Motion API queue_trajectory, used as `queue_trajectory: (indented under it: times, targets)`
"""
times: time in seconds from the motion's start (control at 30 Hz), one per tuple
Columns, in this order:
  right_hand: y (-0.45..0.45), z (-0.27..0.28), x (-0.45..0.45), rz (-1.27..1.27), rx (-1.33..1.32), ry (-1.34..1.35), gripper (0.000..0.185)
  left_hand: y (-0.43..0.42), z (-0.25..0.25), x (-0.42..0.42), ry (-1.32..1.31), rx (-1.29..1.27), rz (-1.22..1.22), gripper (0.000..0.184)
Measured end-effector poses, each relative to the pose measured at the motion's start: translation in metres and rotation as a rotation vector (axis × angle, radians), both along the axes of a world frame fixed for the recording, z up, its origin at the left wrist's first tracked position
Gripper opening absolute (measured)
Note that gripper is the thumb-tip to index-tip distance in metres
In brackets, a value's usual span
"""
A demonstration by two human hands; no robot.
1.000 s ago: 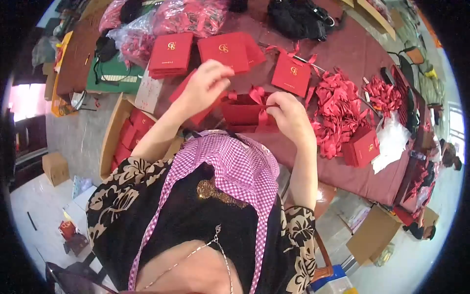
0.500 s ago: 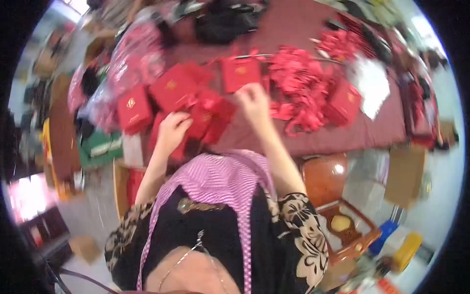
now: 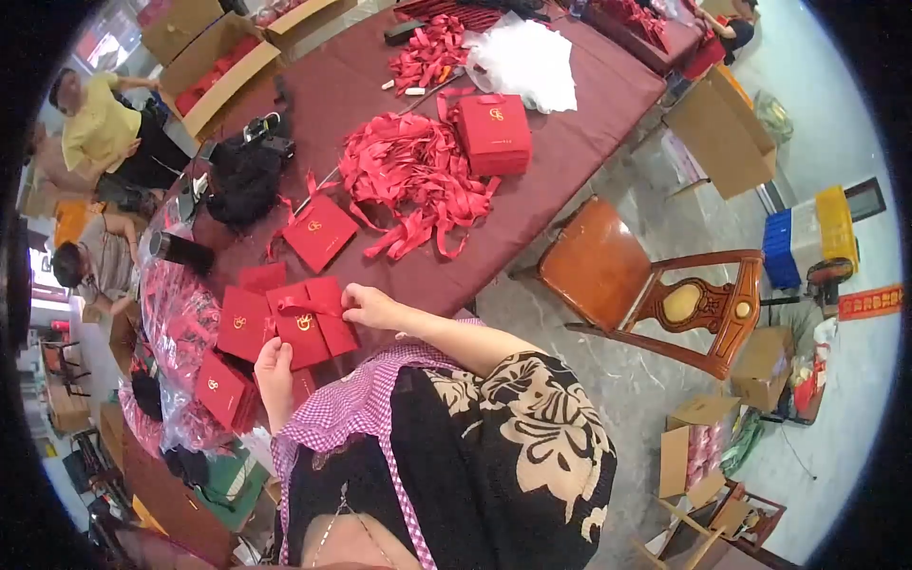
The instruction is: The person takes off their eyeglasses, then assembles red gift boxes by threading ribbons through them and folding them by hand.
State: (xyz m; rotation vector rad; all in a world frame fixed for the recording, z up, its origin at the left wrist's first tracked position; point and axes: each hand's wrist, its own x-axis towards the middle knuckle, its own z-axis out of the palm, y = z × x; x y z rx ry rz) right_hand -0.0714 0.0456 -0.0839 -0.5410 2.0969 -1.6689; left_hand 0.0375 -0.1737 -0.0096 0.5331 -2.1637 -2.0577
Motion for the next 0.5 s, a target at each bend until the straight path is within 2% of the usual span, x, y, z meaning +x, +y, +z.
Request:
queue_trajectory:
  times: [0.13, 0.17, 0.3, 0.37, 0.5]
  targets:
    - [0.004, -0.007, -0.005, 0.031, -0.004, -0.001, 0.021, 0.004, 0.013, -0.002, -0.187, -0.1, 0.038, 0.019]
    - [0.009, 0.01, -0.007, 0.042, -0.109, -0.328, 0.018, 0.004, 0.011, -0.002, -0.17, -0.077, 0.073, 0.02]
    - [0.025, 0.047, -0.021, 0.046, -0.394, -0.654, 0.015, -0.003, 0.001, 0.003, -0.174, -0.059, 0.119, 0.017]
    - [0.031, 0.052, -0.028, 0.123, -0.694, -0.866, 0.017, -0.004, 0.0, 0.005, -0.174, -0.06, 0.104, 0.017]
    - [0.034, 0.066, -0.036, 0.242, -1.017, -0.809, 0.028, -0.002, 0.002, 0.003, -0.199, -0.084, 0.098, 0.018]
